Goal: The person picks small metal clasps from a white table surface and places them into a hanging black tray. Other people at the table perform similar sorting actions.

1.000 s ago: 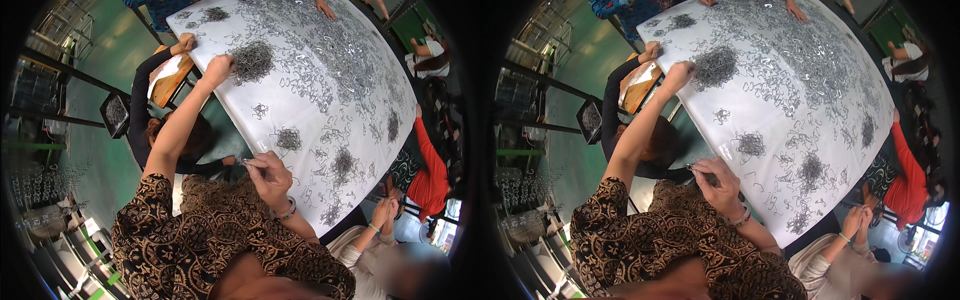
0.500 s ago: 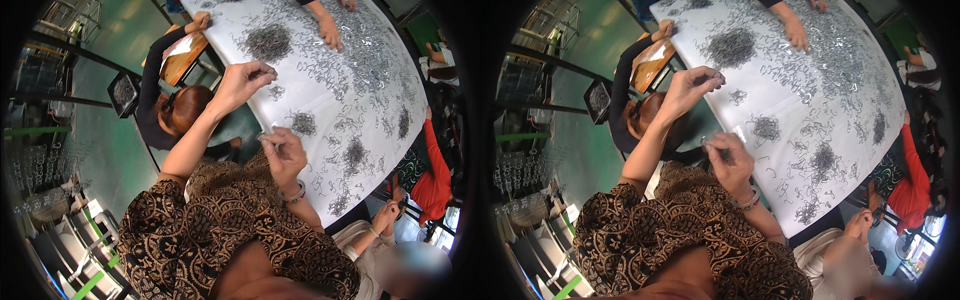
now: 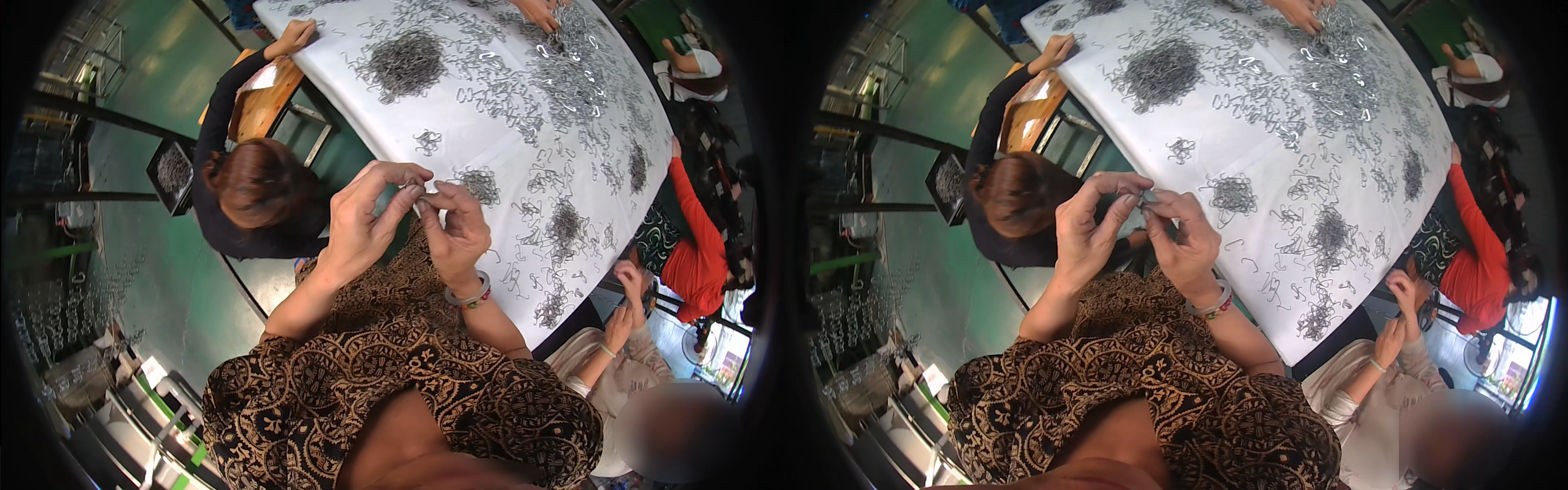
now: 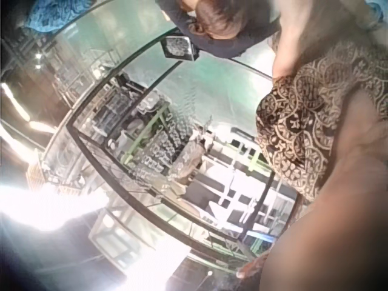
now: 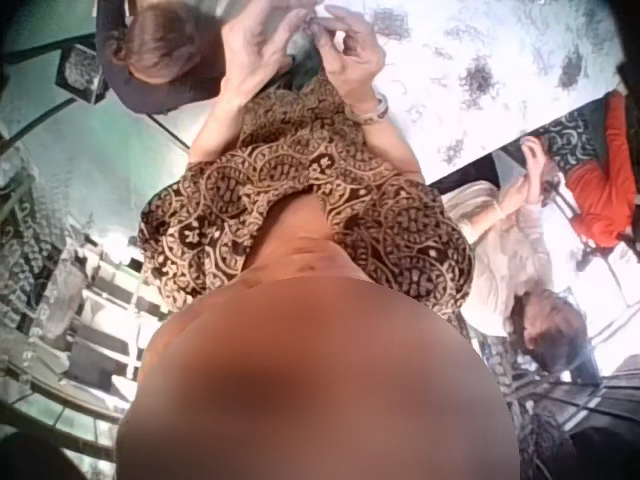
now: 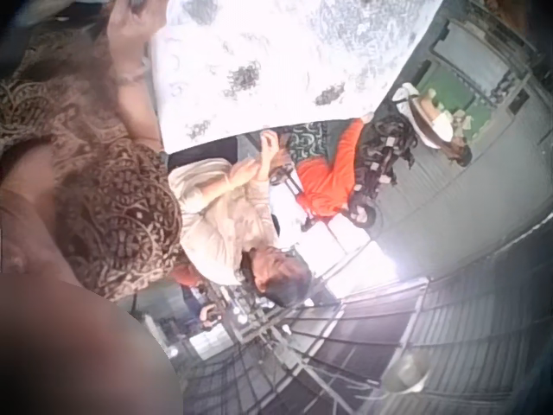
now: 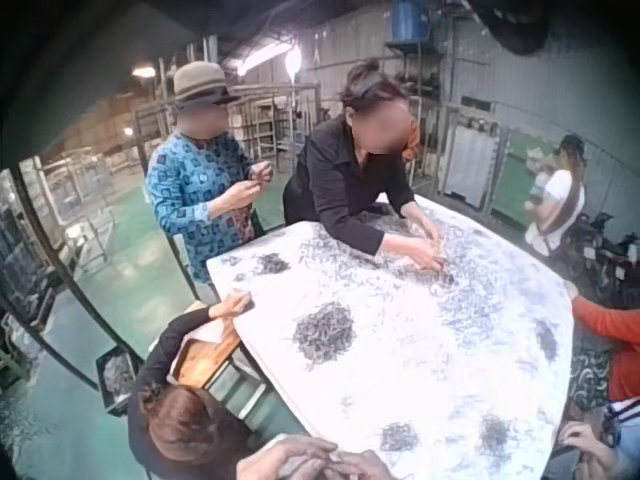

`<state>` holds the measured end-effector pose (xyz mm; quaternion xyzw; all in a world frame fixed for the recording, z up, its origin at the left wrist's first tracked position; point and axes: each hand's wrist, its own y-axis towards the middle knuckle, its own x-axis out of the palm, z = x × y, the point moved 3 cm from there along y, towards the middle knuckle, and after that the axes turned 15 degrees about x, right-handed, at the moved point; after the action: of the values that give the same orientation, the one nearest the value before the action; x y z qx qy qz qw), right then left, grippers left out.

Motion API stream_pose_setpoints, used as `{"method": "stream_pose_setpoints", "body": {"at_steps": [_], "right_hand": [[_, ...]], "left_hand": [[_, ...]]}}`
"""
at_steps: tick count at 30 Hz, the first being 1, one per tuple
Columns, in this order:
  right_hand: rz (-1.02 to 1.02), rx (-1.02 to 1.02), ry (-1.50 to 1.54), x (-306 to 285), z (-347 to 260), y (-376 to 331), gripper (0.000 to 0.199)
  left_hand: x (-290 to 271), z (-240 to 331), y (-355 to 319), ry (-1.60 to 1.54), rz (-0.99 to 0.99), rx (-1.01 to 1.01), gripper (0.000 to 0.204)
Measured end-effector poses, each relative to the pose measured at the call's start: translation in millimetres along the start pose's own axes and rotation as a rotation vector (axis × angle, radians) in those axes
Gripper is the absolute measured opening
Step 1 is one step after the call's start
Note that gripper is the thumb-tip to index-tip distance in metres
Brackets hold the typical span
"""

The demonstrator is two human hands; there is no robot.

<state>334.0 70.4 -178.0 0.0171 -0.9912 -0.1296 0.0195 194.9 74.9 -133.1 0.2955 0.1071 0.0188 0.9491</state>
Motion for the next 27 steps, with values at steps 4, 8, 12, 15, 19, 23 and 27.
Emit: {"method": "stream_pose_setpoints", "body": {"at_steps": [4,8,12,15,19,23,27], "right_hand": [[0.037,0.065,-0.094,-14,4,9,0.03],[0.226,0.168,-0.548,-83,31,57,0.026],[0.303,0.28,-0.761,-149,102,133,0.034],[0.249,0.228,-1.003,-170,142,161,0.036],[0.215,0.336,-1.076,-184,159,164,0.03],[0.274,0.376,-1.089,-196,160,157,0.028],[0.229,0.2,-1.114,-202,167,158,0.027]], "left_hand": [[1,-2,0,-0.194,0.053,-0.13,0.009],[-8,-1,4,-0.181,0.041,-0.018,0.009],[-12,2,4,-0.107,-0.026,0.08,0.008],[-13,7,3,-0.063,-0.07,0.136,0.007],[-14,11,-3,-0.102,-0.059,0.128,0.008],[-15,5,-14,-0.137,-0.026,0.1,0.007],[-16,2,-25,-0.106,-0.061,0.111,0.007]]}}
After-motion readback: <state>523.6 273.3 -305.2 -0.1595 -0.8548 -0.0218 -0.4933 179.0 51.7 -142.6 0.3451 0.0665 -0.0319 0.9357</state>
